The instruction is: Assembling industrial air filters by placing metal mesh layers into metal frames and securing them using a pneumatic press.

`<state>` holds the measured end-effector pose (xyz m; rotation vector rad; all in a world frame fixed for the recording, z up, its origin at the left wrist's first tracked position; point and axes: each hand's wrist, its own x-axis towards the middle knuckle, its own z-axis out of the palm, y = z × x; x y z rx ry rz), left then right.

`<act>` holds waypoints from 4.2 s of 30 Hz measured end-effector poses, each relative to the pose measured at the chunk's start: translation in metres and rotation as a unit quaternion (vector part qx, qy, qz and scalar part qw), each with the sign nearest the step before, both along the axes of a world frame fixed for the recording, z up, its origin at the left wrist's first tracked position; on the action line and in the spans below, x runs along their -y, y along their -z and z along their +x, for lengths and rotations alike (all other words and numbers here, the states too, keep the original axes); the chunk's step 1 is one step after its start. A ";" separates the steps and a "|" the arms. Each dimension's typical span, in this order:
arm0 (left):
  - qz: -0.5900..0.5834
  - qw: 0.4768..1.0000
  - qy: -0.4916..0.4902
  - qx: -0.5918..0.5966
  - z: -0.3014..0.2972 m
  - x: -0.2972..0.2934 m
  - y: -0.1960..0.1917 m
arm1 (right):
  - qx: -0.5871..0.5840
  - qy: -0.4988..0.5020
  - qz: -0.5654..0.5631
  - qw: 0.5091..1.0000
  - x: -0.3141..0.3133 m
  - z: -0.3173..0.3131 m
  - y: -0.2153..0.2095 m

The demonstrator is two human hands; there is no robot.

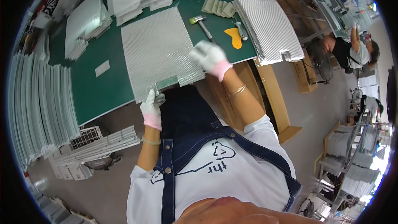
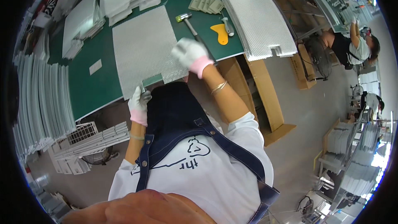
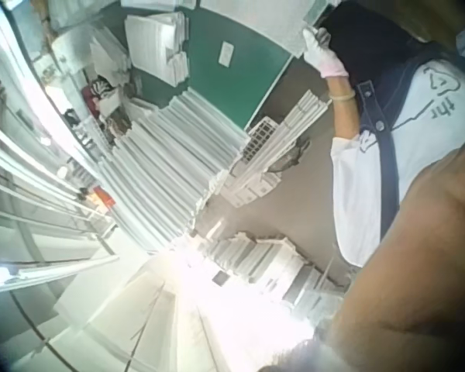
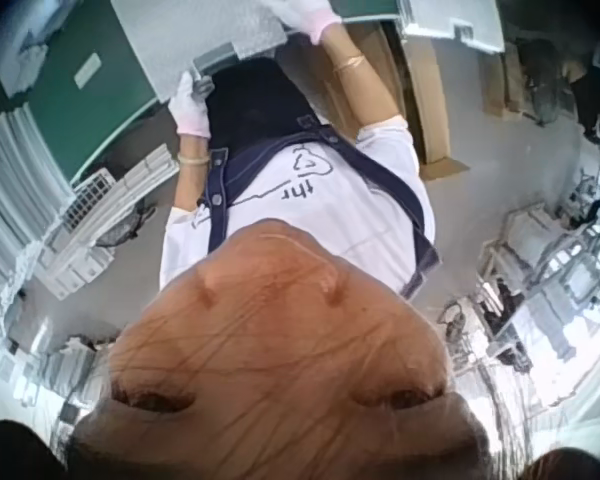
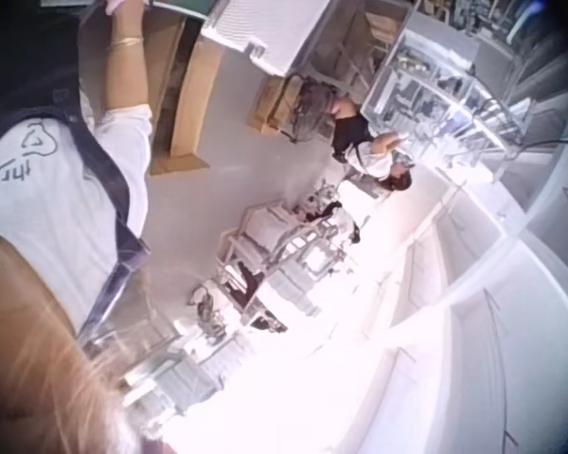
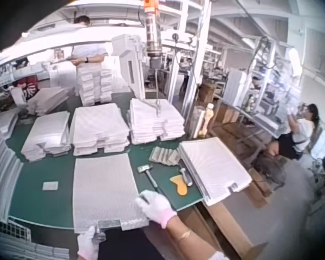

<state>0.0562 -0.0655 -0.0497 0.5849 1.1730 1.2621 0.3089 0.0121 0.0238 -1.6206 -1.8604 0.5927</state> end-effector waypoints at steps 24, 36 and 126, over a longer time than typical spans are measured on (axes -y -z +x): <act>-0.010 0.999 -0.022 0.032 0.002 0.002 0.000 | -0.231 -0.105 0.045 0.966 0.031 0.052 -0.006; -0.050 0.998 -0.023 -0.009 -0.006 0.001 0.041 | -0.612 -0.007 -0.293 0.734 0.107 -0.082 0.098; -0.059 0.992 -0.057 0.098 0.002 0.007 0.009 | -0.548 0.039 -0.265 0.792 0.108 -0.069 0.087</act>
